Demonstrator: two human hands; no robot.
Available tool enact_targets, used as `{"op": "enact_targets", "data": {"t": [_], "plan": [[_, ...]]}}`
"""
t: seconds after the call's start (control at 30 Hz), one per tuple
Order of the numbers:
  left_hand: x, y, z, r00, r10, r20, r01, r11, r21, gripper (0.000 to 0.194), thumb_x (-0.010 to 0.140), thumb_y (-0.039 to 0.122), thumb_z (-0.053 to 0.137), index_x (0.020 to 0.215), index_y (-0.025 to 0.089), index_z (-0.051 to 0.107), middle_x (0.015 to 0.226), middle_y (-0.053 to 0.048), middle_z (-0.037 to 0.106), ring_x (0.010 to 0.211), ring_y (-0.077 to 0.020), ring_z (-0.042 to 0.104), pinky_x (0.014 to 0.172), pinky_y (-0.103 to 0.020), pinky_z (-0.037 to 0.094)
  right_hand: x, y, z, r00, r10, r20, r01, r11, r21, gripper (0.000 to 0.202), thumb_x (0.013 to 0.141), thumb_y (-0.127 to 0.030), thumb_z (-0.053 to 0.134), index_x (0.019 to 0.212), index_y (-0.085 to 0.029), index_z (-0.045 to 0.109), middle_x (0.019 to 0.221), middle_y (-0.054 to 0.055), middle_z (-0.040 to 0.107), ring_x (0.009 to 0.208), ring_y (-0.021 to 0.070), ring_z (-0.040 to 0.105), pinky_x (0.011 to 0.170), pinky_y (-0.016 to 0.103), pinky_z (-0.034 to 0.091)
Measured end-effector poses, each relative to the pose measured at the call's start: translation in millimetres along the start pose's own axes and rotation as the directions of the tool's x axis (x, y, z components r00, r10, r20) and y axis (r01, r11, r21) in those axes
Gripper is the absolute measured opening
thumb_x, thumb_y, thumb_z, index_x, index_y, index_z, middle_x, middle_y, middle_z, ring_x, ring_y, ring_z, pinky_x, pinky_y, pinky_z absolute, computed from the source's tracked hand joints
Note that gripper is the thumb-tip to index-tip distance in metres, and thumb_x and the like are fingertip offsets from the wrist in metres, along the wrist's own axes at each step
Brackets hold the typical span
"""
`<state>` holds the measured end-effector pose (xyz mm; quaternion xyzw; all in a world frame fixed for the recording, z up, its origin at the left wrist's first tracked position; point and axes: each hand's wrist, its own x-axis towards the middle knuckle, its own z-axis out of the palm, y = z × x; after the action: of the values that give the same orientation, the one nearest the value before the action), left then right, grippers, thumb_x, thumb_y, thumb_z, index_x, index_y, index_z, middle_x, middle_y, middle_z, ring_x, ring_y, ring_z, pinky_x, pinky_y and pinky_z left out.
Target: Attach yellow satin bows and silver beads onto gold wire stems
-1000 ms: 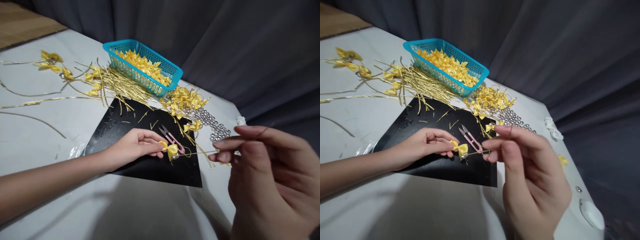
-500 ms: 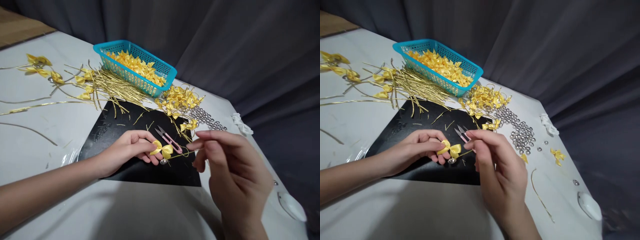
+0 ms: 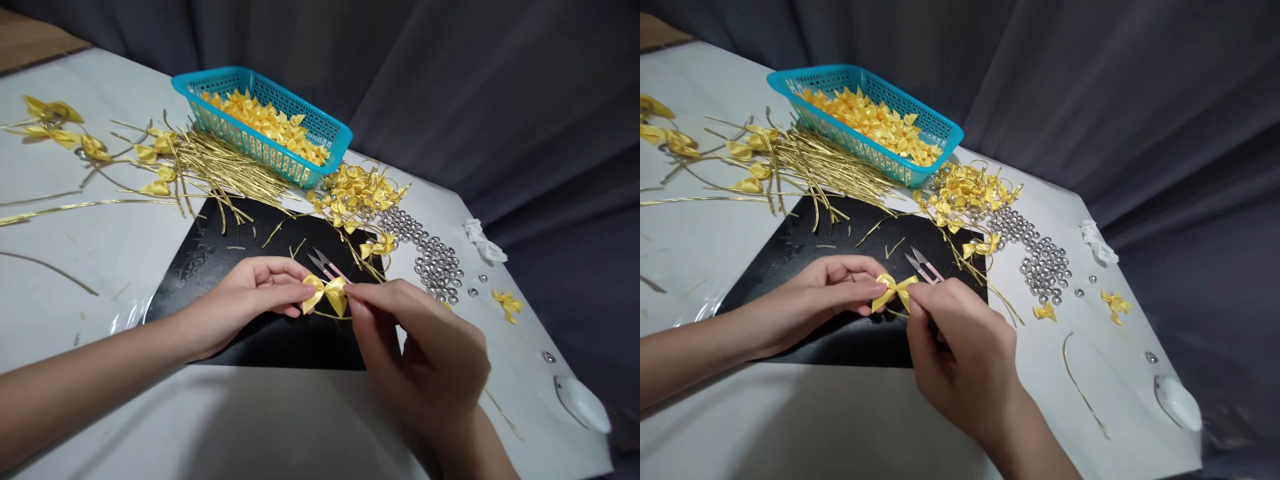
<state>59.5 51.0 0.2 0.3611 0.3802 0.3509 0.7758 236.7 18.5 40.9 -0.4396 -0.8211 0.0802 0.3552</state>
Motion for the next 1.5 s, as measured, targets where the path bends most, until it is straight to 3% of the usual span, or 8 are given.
{"op": "enact_targets", "data": {"t": [0.27,0.83,1.5], "plan": [[-0.2,-0.9,-0.5,1.0,0.016,0.014,-0.016,1.0,0.001,0.008,0.073,0.017,0.069,0.067,0.015,0.065,0.058,0.002,0.067,0.057,-0.0064,0.06,0.054,-0.012,0.045,-2.5,2.7,-1.5,0.998,-0.063,0.006,0.063,0.998,-0.029,0.021,0.075,-0.002,0.054,0.085,-0.02,0.058,0.061,-0.001,0.057,0.048,0.0083,0.047,0.045,0.02,0.045],[2.0,-2.9,-1.3,0.998,0.057,0.021,-0.057,0.998,-0.03,0.008,0.072,0.014,0.07,0.065,0.017,0.065,0.059,0.005,0.067,0.055,-0.0032,0.057,0.053,-0.009,0.044,-2.0,2.9,-2.7,0.999,-0.019,0.037,0.02,0.999,-0.026,0.02,0.077,-0.003,0.052,0.086,-0.02,0.057,0.064,0.0,0.056,0.052,0.009,0.048,0.047,0.021,0.044],[1.2,-1.5,0.0,0.998,0.064,0.021,-0.062,0.996,-0.068,0.01,0.073,0.009,0.068,0.065,0.015,0.066,0.056,0.006,0.067,0.051,-0.0011,0.056,0.05,-0.005,0.043,-2.5,2.3,-2.1,0.998,-0.05,0.024,0.052,0.995,-0.086,0.015,0.076,-0.001,0.052,0.079,-0.015,0.057,0.062,0.0,0.056,0.048,0.006,0.043,0.044,0.018,0.036]]}}
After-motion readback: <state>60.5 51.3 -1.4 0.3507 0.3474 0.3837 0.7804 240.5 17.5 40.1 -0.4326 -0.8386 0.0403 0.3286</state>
